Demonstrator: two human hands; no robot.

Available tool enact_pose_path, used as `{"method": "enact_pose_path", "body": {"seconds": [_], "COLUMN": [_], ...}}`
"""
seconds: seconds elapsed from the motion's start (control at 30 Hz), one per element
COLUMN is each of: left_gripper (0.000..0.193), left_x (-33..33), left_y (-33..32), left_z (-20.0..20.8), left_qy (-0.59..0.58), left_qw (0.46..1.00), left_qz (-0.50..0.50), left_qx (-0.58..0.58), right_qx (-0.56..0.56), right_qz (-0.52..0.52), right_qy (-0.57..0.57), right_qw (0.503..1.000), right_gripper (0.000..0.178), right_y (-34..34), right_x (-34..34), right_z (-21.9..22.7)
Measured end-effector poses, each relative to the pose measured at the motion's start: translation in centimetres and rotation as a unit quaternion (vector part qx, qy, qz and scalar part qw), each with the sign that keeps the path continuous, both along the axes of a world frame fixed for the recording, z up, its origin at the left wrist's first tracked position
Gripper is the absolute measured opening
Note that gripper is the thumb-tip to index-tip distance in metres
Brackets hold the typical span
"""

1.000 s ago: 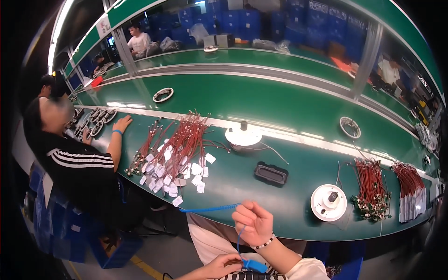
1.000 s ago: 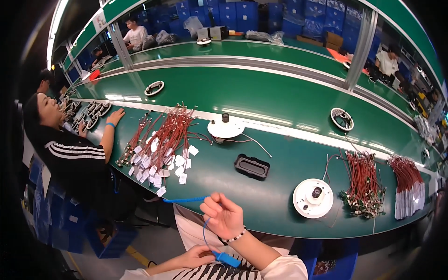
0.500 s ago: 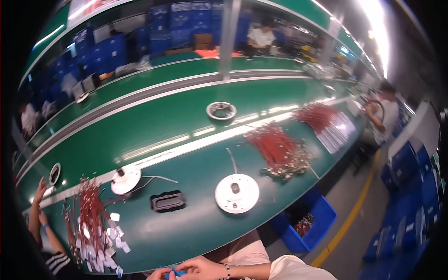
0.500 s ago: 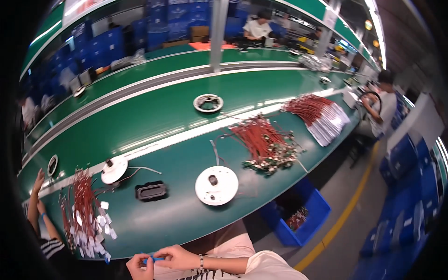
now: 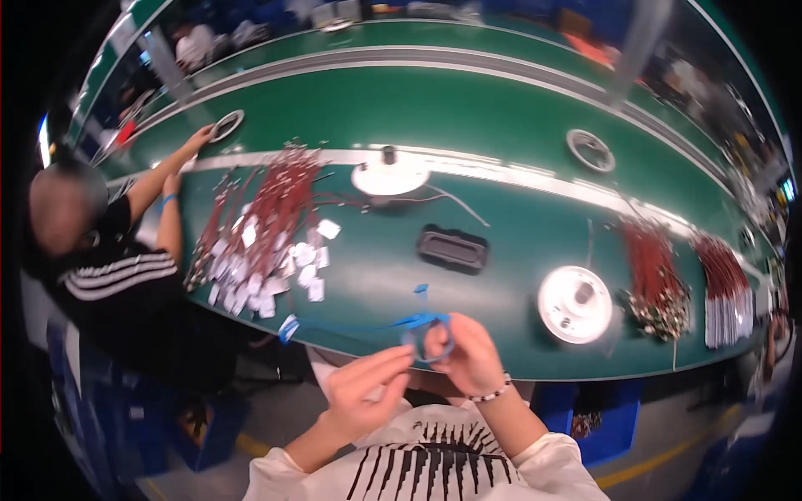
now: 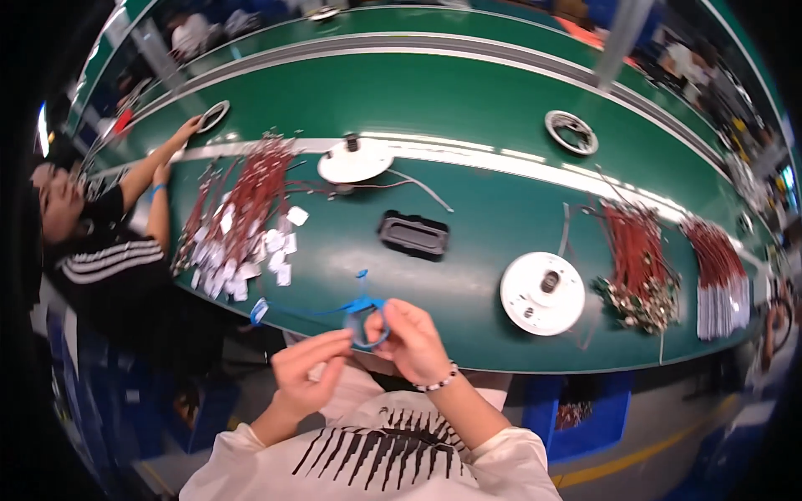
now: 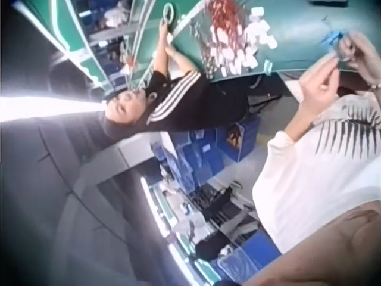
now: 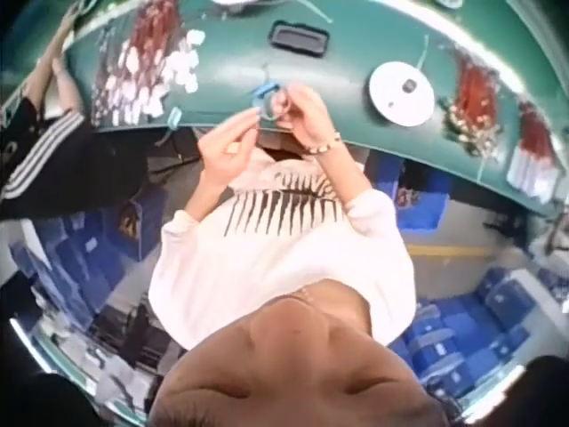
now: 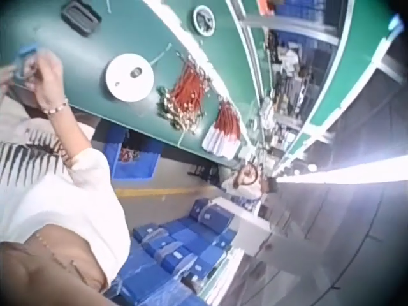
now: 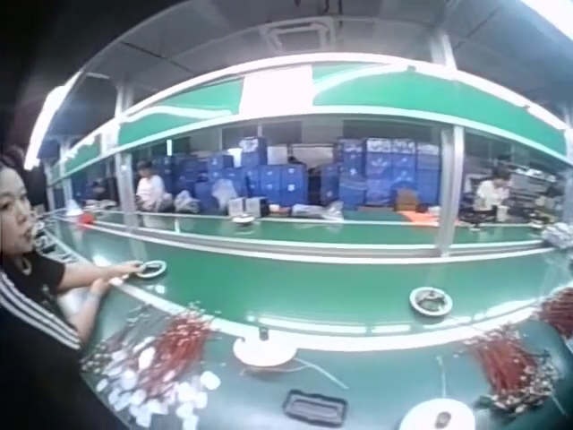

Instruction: Assembling electronic devices, possibly smoke detectors or sensors, on a factory production line.

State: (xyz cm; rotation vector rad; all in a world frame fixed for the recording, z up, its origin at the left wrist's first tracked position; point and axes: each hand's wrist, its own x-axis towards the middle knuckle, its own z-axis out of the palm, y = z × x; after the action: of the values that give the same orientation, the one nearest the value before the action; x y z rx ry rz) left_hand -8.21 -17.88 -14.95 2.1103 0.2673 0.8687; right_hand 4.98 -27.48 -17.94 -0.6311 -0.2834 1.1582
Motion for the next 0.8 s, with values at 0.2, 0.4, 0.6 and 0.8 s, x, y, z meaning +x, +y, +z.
{"method": "enact_pose_path", "body": {"seconds": [0.2,0.4,0.6,0.8], "left_gripper": [0.012,0.011,0.019,0.028], "left_x": [0.0,1.1,2.6,3.2], "left_y": [0.0,2.8,2.6,2.0], "left_z": [-0.4,-3.0,-4.9,-4.3], "left_qy": [0.075,0.196,0.169,-0.009], "left_qw": [0.997,0.969,0.964,0.824], "left_qz": [-0.002,-0.136,-0.050,-0.126], "left_qx": [-0.030,-0.057,-0.201,-0.552], "right_qx": [-0.118,-0.120,-0.171,-0.136], "right_qz": [-0.005,-0.119,-0.154,-0.168], "right_qy": [-0.207,-0.603,-0.583,-0.552], "right_qw": [0.971,0.780,0.779,0.805], "right_gripper": [0.019,0.009,0.005,0.006], "right_y": [-0.2,0.5,-0.1,-0.1], "right_x": [-1.2,-2.4,-4.1,-3.8], "right_z": [0.7,0.7,0.9,-0.6]}}
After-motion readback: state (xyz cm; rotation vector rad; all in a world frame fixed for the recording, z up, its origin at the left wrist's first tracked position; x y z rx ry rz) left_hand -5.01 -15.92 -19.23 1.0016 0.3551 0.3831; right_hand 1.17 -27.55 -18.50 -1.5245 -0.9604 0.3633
